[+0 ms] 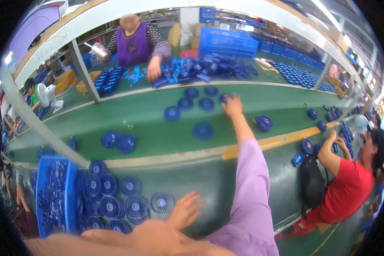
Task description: The person assembles portable fans by fitting and pressing fan casing pieces together by hand, placing the assembled fans onto the conveyor belt.
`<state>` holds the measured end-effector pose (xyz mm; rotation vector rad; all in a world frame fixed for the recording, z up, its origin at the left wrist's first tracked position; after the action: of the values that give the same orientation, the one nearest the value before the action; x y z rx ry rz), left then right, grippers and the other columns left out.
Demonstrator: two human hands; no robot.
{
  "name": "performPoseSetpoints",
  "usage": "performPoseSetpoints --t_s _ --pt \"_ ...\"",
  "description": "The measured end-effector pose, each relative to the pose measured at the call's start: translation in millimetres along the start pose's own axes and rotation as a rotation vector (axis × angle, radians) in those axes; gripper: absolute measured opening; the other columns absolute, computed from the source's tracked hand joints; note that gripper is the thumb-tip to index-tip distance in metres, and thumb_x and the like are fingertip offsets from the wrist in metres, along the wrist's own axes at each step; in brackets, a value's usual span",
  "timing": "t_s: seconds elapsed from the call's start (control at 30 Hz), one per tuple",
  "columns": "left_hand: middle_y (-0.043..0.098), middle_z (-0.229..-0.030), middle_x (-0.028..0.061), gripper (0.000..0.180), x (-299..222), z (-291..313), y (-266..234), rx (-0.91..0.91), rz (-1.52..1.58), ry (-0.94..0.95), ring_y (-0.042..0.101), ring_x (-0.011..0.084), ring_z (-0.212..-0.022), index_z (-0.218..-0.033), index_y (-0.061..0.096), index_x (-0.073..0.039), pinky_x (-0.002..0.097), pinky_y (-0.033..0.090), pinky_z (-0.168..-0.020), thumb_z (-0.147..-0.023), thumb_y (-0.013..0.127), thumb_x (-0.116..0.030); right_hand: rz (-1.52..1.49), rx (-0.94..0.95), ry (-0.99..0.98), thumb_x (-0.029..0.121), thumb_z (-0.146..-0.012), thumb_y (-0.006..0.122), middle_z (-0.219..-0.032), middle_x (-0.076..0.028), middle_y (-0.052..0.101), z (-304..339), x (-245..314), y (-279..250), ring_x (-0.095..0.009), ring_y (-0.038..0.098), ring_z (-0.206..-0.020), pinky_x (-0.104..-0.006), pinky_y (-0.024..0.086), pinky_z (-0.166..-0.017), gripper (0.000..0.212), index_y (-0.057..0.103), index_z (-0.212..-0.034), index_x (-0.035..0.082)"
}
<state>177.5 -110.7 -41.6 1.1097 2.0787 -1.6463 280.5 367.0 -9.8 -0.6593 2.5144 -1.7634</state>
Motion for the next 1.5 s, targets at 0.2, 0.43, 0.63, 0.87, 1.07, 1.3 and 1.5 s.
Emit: performPoseSetpoints --t_s 0.2,0.43,0.63,0.87,1.07,1.3,1.5 --pt "0.053 -0.129 0.0101 0.032 30 10 26 -0.003 0.272 -0.166 0.046 0.0323 -0.126 -0.11 0.065 -0.01 0.0434 0.042 -0.101 -0.078 0.069 -0.008 0.087 0.212 0.119 0.057 -0.083 0.058 -0.147 -0.015 0.035 -49 28 52 -0.039 0.024 -0.139 -0.0636 0.027 -0.104 0.062 0.044 -0.138 0.03" --pt "0.055 -0.126 0.0119 0.029 4 -8 -3 -0.011 0.248 -0.093 0.048 0.0327 -0.124 -0.107 0.065 -0.006 0.0434 0.043 -0.099 -0.079 0.067 -0.004 -0.043 -0.124 -0.187 0.046 -0.079 0.066 -0.102 -0.005 0.062 -6 49 33 -0.027 0.055 -0.105 -0.0518 0.042 -0.084 0.03 0.063 -0.089 0.018" --pt "0.052 -0.13 0.0101 0.028 4 -9 -11 -0.04 0.215 -0.025 0.046 0.031 -0.125 -0.106 0.065 -0.008 0.0421 0.042 -0.1 -0.079 0.067 -0.008 -0.566 0.407 -0.174 0.034 -0.091 0.058 -0.084 -0.017 0.065 81 100 -3 -0.032 0.061 -0.075 -0.0414 0.047 -0.069 0.034 0.064 -0.083 0.002" --pt "0.051 -0.131 0.0109 0.026 7 -1 -6 -0.029 0.211 -0.024 0.044 0.031 -0.127 -0.107 0.065 -0.007 0.0424 0.04 -0.102 -0.081 0.065 -0.009 -0.801 0.631 -0.412 0.032 -0.088 0.063 -0.085 -0.008 0.068 95 167 -21 -0.021 0.064 -0.082 -0.0342 0.051 -0.077 0.031 0.066 -0.09 0.001" --pt "0.054 -0.128 0.0109 0.03 27 4 20 -0.046 0.34 -0.182 0.048 0.032 -0.124 -0.107 0.065 -0.008 0.0424 0.042 -0.1 -0.077 0.068 -0.005 -0.158 0.048 -0.171 0.052 -0.078 0.069 -0.143 -0.02 0.04 -47 129 56 -0.037 0.037 -0.132 -0.0461 0.036 -0.105 0.067 0.051 -0.132 0.018" --pt "0.054 -0.129 0.013 0.029 15 0 9 -0.052 0.42 -0.068 0.046 0.0334 -0.125 -0.109 0.064 -0.007 0.044 0.041 -0.101 -0.08 0.066 -0.007 -0.229 -0.018 -0.387 0.04 -0.078 0.063 -0.111 -0.008 0.062 -27 149 72 -0.03 0.056 -0.109 -0.0464 0.044 -0.093 0.031 0.068 -0.098 0.017" --pt "0.052 -0.129 0.0116 0.026 2 -5 -9 -0.032 0.276 0.001 0.044 0.0319 -0.126 -0.107 0.063 -0.004 0.0432 0.039 -0.101 -0.081 0.064 -0.008 -0.757 0.633 -0.727 0.009 -0.078 0.064 -0.117 -0.014 0.061 66 193 40 -0.023 0.055 -0.112 -0.034 0.041 -0.098 0.019 0.065 -0.096 0.005"
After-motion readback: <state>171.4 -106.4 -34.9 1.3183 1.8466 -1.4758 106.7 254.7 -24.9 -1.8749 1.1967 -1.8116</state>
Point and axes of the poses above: each hand's wrist, its own z-axis away from the middle knuckle, its own y-axis out of the palm, x = y × z, the point moved 8 cm from there along -z, towards the middle knuckle
